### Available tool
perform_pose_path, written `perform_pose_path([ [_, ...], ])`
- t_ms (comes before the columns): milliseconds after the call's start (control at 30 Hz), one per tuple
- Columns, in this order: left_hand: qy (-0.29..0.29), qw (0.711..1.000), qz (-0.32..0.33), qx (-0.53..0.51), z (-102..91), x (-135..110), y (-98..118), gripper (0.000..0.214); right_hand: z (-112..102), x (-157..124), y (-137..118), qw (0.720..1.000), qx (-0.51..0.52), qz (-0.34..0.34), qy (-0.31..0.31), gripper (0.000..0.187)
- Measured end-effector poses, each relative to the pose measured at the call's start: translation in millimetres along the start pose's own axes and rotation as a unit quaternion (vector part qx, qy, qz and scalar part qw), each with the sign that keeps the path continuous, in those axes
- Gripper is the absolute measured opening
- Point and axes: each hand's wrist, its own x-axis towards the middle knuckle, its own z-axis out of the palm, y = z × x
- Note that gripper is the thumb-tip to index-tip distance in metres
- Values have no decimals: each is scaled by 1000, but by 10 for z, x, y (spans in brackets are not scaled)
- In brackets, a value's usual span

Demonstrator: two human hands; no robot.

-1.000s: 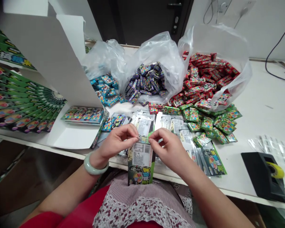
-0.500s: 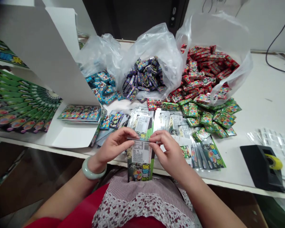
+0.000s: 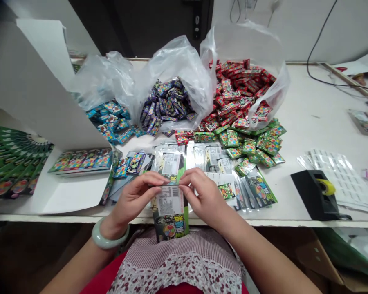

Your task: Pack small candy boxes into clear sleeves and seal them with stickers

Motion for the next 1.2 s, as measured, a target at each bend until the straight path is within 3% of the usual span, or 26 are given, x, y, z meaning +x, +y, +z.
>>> perform_pose_path([
  [300, 44, 997, -63, 19, -63, 65, -147, 7, 124, 66, 98, 999, 24, 4, 24, 6],
  [433, 62, 994, -74, 52, -83, 89, -196, 7, -123, 79, 379, 992, 88, 91, 0, 15],
  [533, 76, 992, -79, 63, -79, 100, -202, 10, -465, 9, 736, 977, -22, 207, 44, 16],
  [633, 84, 991, -86, 62, -66, 107, -210, 10, -697, -77, 1013, 949, -178, 260, -2, 14],
  [700, 84, 990, -89, 63, -59, 109, -216, 11, -732, -107, 1081, 933, -217, 282, -45, 11],
  [900, 79, 990, -88, 72, -66, 111, -206, 9, -626, -105, 1055, 926, -198, 316, -65, 7],
  [1067, 70, 993, -62, 65, -35, 117, -233, 10, -774, -135, 1100, 931, -140, 332, -64, 12],
  [1200, 53, 995, -39, 72, 42, 109, -230, 5, -847, 27, 780, 960, -6, 279, -34, 17],
])
